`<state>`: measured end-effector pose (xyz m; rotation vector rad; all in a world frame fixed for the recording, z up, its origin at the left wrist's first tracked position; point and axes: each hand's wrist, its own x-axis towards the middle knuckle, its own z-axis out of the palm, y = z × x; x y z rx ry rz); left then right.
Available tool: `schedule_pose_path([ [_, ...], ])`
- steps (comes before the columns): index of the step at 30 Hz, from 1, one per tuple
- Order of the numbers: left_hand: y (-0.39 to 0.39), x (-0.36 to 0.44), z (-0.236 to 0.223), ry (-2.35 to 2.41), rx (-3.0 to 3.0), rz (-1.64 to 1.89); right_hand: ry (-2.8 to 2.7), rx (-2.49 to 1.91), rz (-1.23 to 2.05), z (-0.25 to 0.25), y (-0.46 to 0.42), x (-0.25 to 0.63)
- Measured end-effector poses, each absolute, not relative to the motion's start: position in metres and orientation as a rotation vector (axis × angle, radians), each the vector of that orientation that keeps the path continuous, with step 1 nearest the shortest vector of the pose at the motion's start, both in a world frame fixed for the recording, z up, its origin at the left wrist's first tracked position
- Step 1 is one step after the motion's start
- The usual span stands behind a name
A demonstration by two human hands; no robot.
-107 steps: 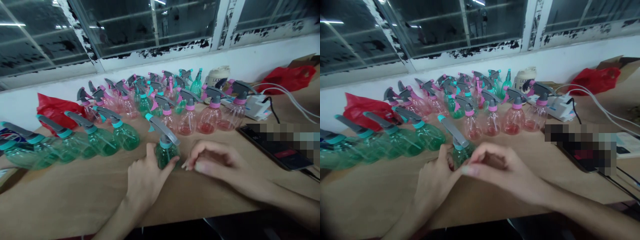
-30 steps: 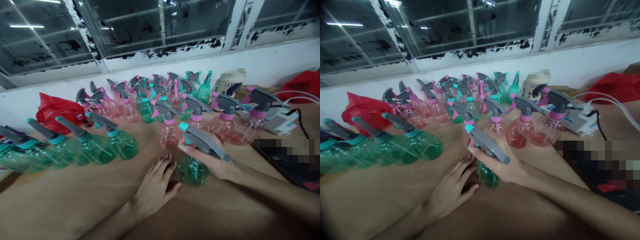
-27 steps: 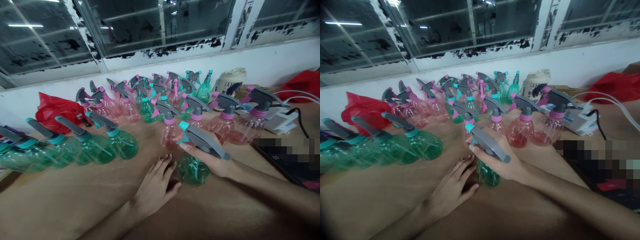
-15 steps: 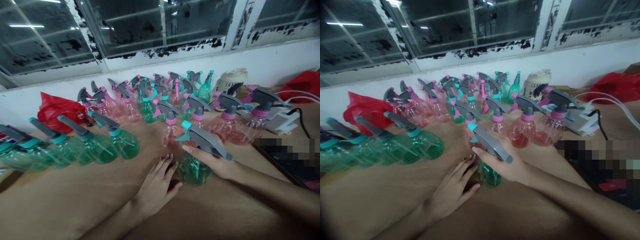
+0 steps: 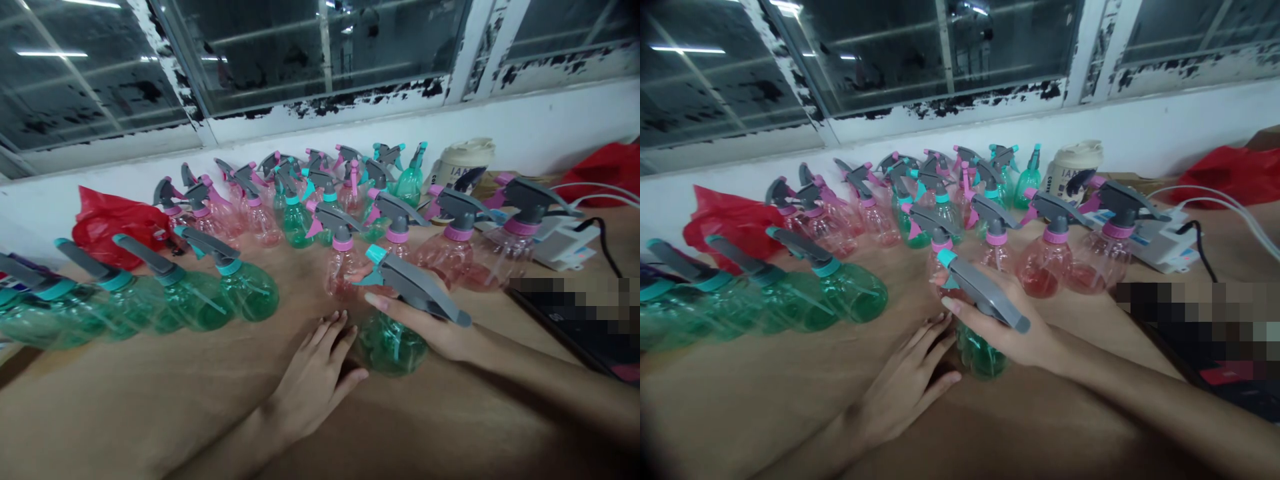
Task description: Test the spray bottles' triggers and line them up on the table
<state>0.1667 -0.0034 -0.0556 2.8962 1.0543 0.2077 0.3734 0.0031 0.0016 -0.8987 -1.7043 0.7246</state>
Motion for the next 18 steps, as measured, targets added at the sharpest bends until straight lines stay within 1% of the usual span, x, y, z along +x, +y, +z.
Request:
schedule_pose_path([
  [10,-0.0021,0.1642,-0.0593,1.028,2.916,0.285,-1.694,-0.964,0.649,0.0001,0.002,0.3734],
  [18,-0.0022,0.1657,-0.0578,1.036,2.922,0.241,-1.683,-1.034,0.617,-0.0017,0.001,0.3732],
])
